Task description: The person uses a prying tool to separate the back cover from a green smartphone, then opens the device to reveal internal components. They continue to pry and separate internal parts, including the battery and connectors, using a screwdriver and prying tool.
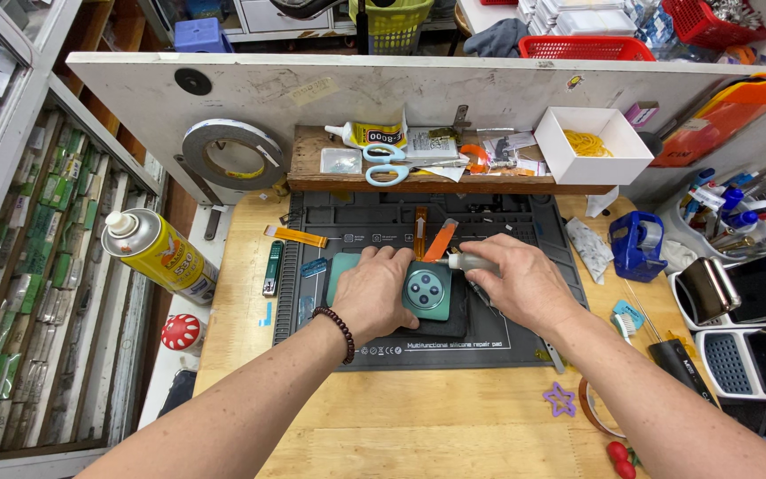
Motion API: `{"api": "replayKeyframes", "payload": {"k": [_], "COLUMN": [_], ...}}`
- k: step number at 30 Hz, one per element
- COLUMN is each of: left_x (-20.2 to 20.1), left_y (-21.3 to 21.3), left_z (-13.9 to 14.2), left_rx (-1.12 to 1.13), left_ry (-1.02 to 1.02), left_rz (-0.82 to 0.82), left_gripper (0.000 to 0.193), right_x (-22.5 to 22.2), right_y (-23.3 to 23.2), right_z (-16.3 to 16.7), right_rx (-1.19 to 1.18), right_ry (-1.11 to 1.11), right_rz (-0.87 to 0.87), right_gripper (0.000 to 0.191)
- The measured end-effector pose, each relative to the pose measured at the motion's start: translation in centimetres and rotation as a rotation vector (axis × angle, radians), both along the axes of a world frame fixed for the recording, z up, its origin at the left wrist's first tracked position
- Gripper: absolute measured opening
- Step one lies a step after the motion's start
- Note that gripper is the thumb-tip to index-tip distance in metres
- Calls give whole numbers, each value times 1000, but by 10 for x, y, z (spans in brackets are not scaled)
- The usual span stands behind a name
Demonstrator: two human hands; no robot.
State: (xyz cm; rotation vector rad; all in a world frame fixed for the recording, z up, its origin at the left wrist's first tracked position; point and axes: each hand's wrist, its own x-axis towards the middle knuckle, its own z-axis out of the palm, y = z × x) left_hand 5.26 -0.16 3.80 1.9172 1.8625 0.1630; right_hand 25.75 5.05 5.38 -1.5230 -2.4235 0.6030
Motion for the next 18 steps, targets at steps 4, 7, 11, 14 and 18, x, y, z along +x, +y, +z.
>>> {"api": "replayKeyframes", "payload": {"k": [4, 7, 11, 14, 18], "left_x": [-1, -1, -1, -1, 0], "left_y": [-2, -2, -2, -4, -6], "left_z": [-1, -1, 0, 2, 4], "left_rx": [27, 32, 43, 51, 58], "left_ry": [-12, -18, -27, -22, -15], "left_rz": [1, -2, -4, -18, -19], "left_gripper": [87, 89, 90, 82, 80], "right_x": [-1, -2, -1, 9, 45], "right_y": [0, -1, -1, 6, 31], "right_z": [2, 3, -2, -15, -36], "right_rx": [15, -9, -18, -176, -131], "right_ry": [-12, -21, -8, 20, 264], "right_rz": [6, -15, -21, -231, -355], "right_gripper": [38, 37, 36, 36, 40]}}
